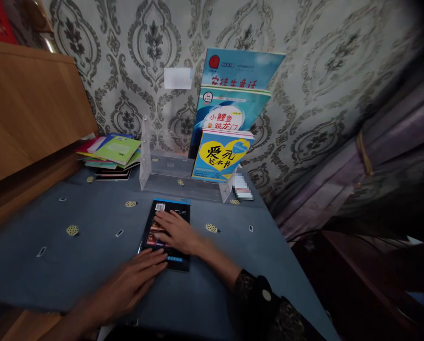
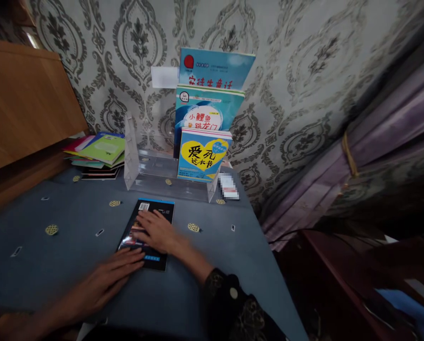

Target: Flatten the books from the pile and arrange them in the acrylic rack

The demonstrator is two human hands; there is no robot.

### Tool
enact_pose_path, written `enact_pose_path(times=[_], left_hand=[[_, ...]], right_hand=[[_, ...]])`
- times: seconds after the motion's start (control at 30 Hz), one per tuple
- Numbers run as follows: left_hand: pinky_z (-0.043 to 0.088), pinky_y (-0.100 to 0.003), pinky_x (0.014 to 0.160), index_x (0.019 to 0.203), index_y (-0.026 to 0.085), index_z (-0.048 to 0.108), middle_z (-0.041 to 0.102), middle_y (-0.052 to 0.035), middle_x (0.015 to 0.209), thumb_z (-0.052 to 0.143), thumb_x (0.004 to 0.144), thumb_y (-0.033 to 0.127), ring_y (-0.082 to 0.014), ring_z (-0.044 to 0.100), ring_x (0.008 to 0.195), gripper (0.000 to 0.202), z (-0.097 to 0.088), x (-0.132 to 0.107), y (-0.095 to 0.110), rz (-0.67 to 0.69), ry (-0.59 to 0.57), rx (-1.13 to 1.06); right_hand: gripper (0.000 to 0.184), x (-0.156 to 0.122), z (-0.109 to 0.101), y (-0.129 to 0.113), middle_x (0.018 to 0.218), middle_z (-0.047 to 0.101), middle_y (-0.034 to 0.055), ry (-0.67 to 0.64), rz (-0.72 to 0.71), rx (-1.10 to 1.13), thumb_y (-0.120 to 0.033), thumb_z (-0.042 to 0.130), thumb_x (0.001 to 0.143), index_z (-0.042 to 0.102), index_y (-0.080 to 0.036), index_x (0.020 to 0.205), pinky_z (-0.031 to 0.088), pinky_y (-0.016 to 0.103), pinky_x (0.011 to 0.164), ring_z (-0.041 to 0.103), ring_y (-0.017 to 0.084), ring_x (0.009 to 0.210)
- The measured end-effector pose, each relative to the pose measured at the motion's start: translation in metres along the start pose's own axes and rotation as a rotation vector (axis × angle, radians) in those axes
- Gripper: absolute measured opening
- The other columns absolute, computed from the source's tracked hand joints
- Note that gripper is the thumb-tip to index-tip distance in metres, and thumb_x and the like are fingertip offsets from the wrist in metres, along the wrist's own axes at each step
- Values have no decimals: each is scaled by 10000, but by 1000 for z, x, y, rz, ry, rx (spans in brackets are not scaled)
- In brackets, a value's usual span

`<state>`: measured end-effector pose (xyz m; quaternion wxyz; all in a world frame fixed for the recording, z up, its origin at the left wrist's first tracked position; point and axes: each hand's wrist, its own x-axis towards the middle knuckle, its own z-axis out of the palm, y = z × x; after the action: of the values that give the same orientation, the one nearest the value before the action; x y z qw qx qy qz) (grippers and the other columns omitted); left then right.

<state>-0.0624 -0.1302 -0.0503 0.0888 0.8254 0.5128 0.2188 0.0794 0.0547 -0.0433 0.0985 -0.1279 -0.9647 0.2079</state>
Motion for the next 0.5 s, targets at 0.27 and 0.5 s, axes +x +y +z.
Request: enact_pose_path(times=[0.27, 0.5], left_hand=[[329, -554, 1146, 1539, 297, 228, 281, -55, 1595, 553, 947, 260, -272, 275, 1463, 676, 12, -1, -7, -66, -3, 216], [322, -603, 1123, 1561, 304, 101, 126, -98, 1629, 732, 781, 529, -353, 160, 1484, 1028, 7, -21, -1, -50, -139, 200]], right_hand=[[547, -7, -4, 38, 1522, 404, 185, 150, 225, -138, -395, 476, 976, 453, -94, 1433, 260, 510, 1185, 325, 287, 1441], [687, -38, 1, 22, 1547, 348, 207, 110, 118, -76, -531, 502, 940, 405, -97, 1464, 243, 536, 1187, 286, 303, 1455]])
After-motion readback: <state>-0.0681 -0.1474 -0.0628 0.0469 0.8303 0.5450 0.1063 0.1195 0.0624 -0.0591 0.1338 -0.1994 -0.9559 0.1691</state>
